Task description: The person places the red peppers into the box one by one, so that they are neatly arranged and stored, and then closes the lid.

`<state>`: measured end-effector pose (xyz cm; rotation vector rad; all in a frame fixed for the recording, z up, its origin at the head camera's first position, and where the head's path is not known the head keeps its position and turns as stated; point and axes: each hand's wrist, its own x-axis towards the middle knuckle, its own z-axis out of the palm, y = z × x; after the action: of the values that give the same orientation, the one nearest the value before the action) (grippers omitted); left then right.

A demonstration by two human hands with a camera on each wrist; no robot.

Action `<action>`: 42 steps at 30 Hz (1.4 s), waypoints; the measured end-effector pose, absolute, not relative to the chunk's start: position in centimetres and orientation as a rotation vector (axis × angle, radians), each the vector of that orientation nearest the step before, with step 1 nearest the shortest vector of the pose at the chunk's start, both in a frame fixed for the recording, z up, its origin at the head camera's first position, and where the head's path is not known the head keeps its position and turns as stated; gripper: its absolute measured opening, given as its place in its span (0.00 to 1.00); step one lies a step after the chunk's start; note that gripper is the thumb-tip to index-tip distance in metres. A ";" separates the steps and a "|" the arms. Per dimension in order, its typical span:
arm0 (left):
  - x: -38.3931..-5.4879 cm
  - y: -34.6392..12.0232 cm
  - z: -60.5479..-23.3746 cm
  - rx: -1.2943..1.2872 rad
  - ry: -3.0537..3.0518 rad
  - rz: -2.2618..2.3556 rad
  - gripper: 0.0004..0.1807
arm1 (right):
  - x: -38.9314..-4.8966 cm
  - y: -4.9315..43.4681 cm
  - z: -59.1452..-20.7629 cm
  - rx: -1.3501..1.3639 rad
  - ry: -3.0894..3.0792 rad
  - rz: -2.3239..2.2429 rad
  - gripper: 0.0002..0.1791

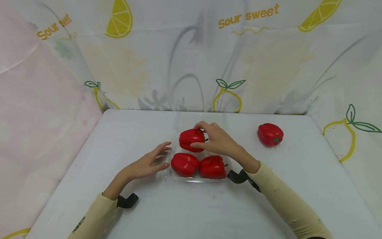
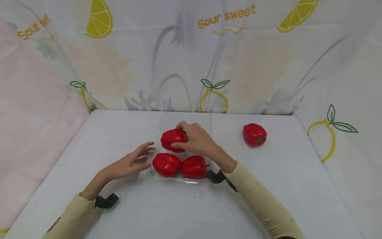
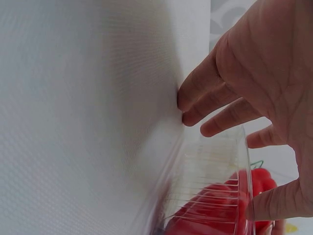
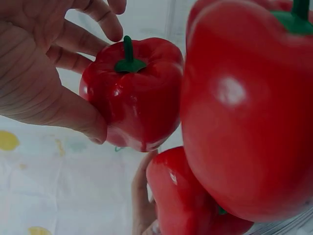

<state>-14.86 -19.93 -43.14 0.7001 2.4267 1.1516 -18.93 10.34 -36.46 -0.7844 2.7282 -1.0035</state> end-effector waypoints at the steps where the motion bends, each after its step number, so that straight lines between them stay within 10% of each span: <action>1: -14.9 -19.9 -43.1 0.700 2.428 1.150 0.43 | -18.9 10.2 -36.5 -0.784 2.721 -0.993 0.32; 42: -14.9 -20.0 -43.1 0.719 2.411 1.162 0.42 | -18.8 10.2 -37.5 -0.751 2.537 -1.074 0.29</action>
<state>-14.92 -20.04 -43.10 0.7187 2.4110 1.1623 -18.81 10.25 -37.52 -0.7512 2.5373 -1.0737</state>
